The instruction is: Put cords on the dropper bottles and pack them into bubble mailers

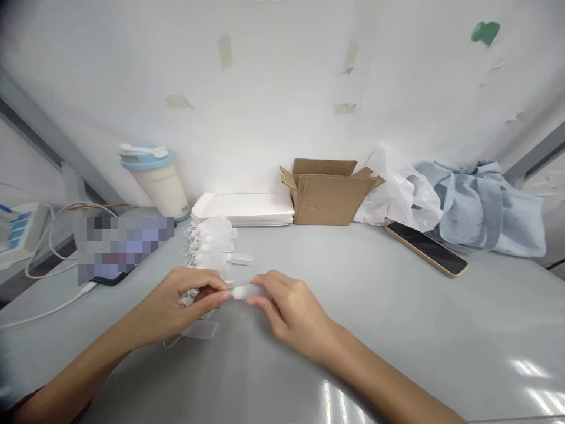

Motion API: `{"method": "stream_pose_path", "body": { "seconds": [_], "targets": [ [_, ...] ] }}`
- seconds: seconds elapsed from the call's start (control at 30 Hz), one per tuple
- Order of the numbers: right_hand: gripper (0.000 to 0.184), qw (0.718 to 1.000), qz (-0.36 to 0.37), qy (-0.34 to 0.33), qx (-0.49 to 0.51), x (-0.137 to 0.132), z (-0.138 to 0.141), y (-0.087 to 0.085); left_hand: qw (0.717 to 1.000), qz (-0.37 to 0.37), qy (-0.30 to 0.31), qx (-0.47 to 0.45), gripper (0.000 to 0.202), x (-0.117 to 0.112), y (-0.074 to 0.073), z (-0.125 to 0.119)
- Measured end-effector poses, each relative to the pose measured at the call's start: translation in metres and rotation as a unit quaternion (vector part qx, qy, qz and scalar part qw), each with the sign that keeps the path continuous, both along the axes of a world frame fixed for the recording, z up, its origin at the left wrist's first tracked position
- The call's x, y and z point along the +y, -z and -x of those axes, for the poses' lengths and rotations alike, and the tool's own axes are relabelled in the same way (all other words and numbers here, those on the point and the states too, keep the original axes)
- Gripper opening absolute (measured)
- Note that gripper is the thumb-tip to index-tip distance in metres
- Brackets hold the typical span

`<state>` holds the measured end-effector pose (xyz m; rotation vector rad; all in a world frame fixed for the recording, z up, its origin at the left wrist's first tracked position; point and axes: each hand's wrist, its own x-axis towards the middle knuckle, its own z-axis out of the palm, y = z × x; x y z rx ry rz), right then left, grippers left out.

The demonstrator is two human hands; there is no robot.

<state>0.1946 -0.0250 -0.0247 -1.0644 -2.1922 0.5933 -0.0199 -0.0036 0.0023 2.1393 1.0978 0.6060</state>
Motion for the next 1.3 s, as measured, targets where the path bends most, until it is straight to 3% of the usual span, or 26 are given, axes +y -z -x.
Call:
{"method": "stream_pose_path", "body": {
  "seconds": [0.07, 0.23, 0.37, 0.6, 0.73, 0.87, 1.03, 1.13, 1.3],
  "targets": [
    [0.02, 1.0, 0.002, 0.003, -0.001, 0.001, 0.001, 0.003, 1.0, 0.009, -0.01, 0.002, 0.019, 0.003, -0.005, 0.008],
    [0.017, 1.0, -0.012, 0.02, -0.018, 0.006, -0.004, 0.005, 0.993, 0.002, -0.116, 0.011, 0.018, 0.015, -0.021, 0.038],
    [0.015, 0.998, -0.027, 0.043, -0.044, 0.011, -0.006, 0.007, 0.992, 0.069, -0.083, 0.059, 0.021, 0.022, -0.025, 0.053],
    [0.016, 0.995, -0.05, 0.063, -0.059, 0.018, -0.006, 0.014, 0.983, 0.135, -0.022, 0.125, 0.029, 0.025, -0.019, 0.064],
    [0.017, 0.995, -0.049, 0.063, -0.065, 0.019, -0.003, 0.015, 0.98, 0.166, -0.039, 0.101, 0.032, 0.024, -0.017, 0.07],
    [0.016, 0.993, -0.067, 0.065, -0.076, 0.018, -0.001, 0.018, 0.984, 0.08, -0.148, 0.053, 0.033, 0.026, -0.016, 0.07],
    [0.016, 0.987, -0.104, 0.078, -0.097, 0.026, -0.002, 0.023, 0.962, -0.035, -0.266, 0.043, 0.034, 0.033, -0.01, 0.063],
    [0.02, 0.98, -0.131, 0.095, -0.119, 0.049, -0.006, 0.018, 0.947, -0.088, -0.304, 0.052, 0.034, 0.038, -0.001, 0.058],
    [0.022, 0.959, -0.16, 0.145, -0.182, 0.106, -0.008, -0.007, 0.934, -0.13, -0.328, 0.053, 0.036, 0.043, 0.01, 0.053]
  ]
}}
